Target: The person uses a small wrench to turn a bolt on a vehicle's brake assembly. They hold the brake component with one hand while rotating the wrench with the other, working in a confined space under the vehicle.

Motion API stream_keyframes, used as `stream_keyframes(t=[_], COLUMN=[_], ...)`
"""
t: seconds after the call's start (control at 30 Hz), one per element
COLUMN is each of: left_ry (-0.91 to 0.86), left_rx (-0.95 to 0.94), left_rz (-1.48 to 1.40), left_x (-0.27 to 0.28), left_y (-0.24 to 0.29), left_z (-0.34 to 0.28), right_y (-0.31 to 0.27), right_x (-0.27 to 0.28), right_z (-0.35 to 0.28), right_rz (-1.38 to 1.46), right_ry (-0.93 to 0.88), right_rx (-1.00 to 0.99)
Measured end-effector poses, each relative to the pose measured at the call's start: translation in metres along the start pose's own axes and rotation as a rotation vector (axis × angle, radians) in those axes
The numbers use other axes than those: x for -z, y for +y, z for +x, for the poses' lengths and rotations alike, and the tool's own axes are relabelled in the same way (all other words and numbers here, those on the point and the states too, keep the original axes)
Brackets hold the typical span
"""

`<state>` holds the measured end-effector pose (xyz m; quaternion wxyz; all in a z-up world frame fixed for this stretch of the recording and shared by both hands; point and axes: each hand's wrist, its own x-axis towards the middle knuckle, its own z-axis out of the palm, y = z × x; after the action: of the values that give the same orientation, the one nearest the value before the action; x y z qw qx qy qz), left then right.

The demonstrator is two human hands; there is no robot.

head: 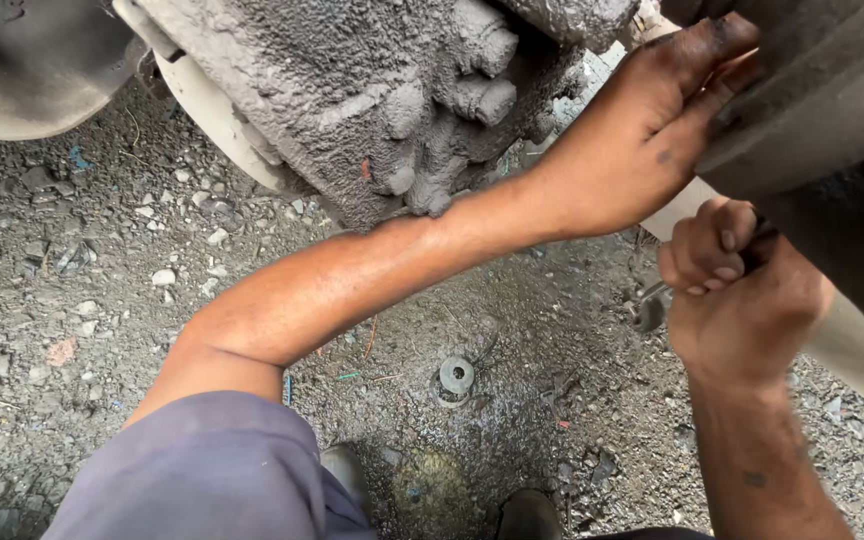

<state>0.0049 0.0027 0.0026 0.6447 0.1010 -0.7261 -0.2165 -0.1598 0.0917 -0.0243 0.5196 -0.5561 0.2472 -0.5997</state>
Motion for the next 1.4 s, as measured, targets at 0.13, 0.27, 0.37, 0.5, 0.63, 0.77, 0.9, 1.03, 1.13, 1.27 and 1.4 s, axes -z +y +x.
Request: stream_keyframes(t=[0.13,0.27,0.37,0.5,0.63,0.77,0.9,1.03,1.13,1.27,1.4], left_ry=[-0.035,-0.048,0.003,-0.030,-0.002,-0.045,-0.058,-0.030,-0.038,-0.059,-0.076], left_rx=[0.152,0.296,0.067,0.107,0.066,0.207,0.292,0.117,0.118,0.143,0.139], left_rz=[-0.106,-0.084,-0.128,-0.112,0.011,0.010,0.038,0.047,0.131,0.165,0.089], left_x=[-0.001,-0.006,0.000,-0.003,-0.013,-0.013,-0.006,0.015,0.020,0.019,0.018], left_y=[0.009,0.016,0.018,0.012,0.015,0.029,0.052,0.065,0.071,0.069,0.052], left_z=[0.002,-0.001,-0.005,-0.004,-0.012,-0.013,-0.012,-0.014,-0.013,-0.008,-0.007], right_y=[0.000,0.001,0.006,0.011,0.022,0.037,0.065,0.082,0.081,0.048,0.050], right_x=[-0.017,-0.028,-0.030,-0.034,-0.033,-0.009,0.049,0.097,0.088,0.061,0.047], right_z=[-0.011,-0.013,-0.008,-0.003,0.009,0.012,0.035,0.065,0.066,0.048,0.041], right_rz=[0.007,-0.001,-0.123,-0.223,-0.395,-0.503,-0.455,-0.393,-0.404,-0.513,-0.235], right_ry=[0.031,0.016,0.127,0.203,0.182,0.160,0.138,0.089,0.070,0.134,0.158], right_rx=[0.030,0.078,0.197,0.346,0.521,0.600,0.612,0.574,0.540,0.460,0.325])
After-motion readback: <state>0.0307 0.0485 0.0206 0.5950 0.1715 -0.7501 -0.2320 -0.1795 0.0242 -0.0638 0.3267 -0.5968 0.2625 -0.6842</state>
